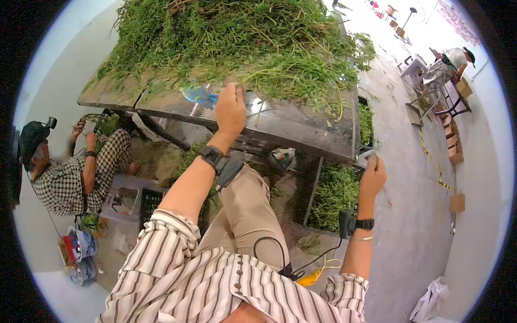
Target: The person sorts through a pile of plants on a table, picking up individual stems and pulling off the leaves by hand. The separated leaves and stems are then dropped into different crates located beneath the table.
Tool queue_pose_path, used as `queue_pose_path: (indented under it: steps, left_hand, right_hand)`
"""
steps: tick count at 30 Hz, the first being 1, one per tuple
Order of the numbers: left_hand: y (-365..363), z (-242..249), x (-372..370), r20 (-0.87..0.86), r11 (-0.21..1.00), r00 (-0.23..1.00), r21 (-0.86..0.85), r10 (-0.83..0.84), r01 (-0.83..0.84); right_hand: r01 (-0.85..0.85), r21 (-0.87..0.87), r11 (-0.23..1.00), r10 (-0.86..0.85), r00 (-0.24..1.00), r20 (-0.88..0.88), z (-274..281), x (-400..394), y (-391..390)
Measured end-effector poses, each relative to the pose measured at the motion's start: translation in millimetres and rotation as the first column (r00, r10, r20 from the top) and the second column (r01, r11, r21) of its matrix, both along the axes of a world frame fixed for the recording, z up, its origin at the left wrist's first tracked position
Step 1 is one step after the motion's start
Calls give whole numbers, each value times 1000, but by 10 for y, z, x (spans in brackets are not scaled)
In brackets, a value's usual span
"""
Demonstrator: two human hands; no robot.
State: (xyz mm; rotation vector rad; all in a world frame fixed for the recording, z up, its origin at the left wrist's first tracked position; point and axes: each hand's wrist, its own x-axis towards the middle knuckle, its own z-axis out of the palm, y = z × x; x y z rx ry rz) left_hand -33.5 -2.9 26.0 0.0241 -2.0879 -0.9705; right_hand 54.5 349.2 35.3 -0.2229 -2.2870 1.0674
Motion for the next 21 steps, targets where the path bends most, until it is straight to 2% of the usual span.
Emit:
queue_pose_path:
  steps: [1, 3, 4, 6, 7, 9, 11, 13, 15, 17, 19, 21]
  left_hand:
    - [-17, -36, -1, -2, 1000, 1000, -5, 5, -5]
    - [-49, -75, -42, -37, 1000, 999, 18, -15, 15]
    - [-76, -80, -42, -48, 1000, 999, 15, -16, 17]
    - [-165, -105, 16, -9, 988, 998, 141, -62, 63]
    - [-191, -61, 97, -16, 989, 998, 138, -58, 60]
    - [-260, 10, 345, 32, 877, 989, 467, -146, 114]
    - [-456, -36, 542, 32, 872, 991, 480, -128, 97]
    - [-678, -53, 800, -79, 797, 994, 595, -74, 107]
    - [-1007, -170, 1119, 43, 882, 994, 460, 99, -108]
    - [-1296, -337, 1443, 59, 861, 985, 479, 164, -172]
    - [-1512, -456, 1860, 215, 812, 951, 499, 224, -304]
    - [-1802, -826, 2282, 255, 878, 925, 320, 281, -355]
  right_hand:
    - [-64, 63, 996, 70, 991, -110, 72, -82, -165]
    - [-178, 176, 968, 200, 972, -120, 171, -263, -459]
    - [-174, 175, 969, 198, 971, -131, 146, -372, -539]
    - [-185, 321, 929, 188, 982, 22, -25, -577, -647]
    - [-186, 320, 929, 192, 981, 14, -35, -586, -695]
    - [-64, 397, 916, 109, 990, -91, -79, -578, -783]
    - [-36, 395, 918, 89, 989, -116, -128, -579, -766]
    - [-31, 434, 900, 115, 979, -167, -127, -570, -767]
    - [-23, 443, 896, 101, 983, -154, -135, -570, -775]
    - [-21, 437, 899, 95, 984, -148, -114, -554, -789]
    - [-12, 447, 895, 93, 982, -161, -139, -571, -779]
    - [-6, 446, 895, 113, 971, -212, -145, -571, -780]
